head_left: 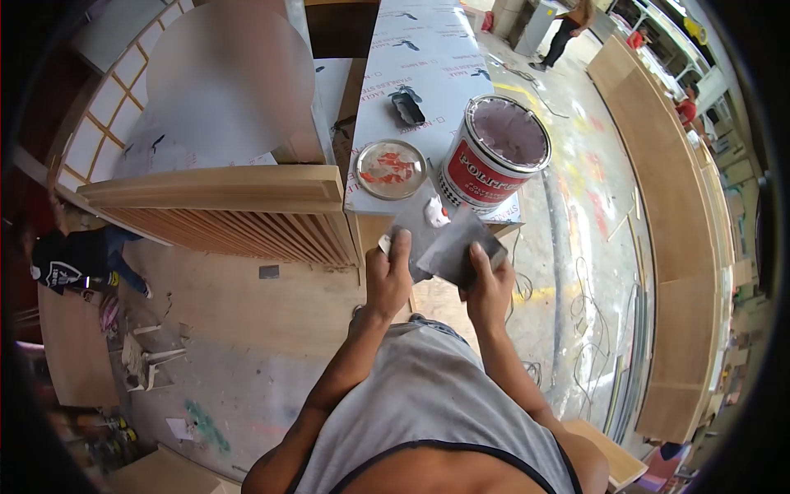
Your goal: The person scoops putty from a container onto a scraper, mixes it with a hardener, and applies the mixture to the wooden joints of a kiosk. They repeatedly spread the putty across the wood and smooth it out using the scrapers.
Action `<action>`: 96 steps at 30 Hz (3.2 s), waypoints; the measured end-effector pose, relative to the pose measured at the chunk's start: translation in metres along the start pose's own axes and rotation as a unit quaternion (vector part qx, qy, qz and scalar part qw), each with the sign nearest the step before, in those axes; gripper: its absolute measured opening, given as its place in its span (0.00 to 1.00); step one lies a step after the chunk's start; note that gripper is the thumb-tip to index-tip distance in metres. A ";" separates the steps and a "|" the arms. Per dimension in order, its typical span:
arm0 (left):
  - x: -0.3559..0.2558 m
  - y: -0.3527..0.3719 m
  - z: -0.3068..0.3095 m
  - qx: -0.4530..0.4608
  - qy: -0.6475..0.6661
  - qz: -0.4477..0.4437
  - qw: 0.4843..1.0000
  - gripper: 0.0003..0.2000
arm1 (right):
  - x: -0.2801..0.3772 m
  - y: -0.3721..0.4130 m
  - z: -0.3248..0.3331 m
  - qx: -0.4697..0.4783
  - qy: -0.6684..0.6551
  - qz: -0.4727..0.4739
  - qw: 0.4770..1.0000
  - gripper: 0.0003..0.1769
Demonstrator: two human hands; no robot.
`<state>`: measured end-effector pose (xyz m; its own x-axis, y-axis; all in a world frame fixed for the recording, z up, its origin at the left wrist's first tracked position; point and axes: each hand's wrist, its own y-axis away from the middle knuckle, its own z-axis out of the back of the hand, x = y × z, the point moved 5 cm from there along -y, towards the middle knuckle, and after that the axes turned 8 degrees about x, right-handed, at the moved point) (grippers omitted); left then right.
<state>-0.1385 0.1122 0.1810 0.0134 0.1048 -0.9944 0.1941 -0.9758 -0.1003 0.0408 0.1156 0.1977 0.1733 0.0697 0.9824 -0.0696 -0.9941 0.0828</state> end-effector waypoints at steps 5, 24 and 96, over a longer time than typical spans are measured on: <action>-0.012 0.029 -0.020 0.063 -0.150 -0.084 0.983 0.18 | 0.031 -0.047 0.019 0.046 -0.100 0.006 0.994 0.13; -0.008 0.092 -0.123 0.014 0.494 0.125 0.860 0.20 | 0.054 -0.025 0.134 0.309 0.224 0.315 0.869 0.31; 0.006 0.140 -0.116 0.068 0.600 0.068 0.794 0.21 | 0.042 0.089 0.103 0.468 0.061 0.414 0.778 0.14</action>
<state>0.0026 -0.0015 0.1653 0.9659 0.0240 -0.2577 0.0036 -0.9969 -0.0792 0.1428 0.0218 0.2290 0.3508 -0.6771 0.6469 0.6484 -0.3228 -0.6895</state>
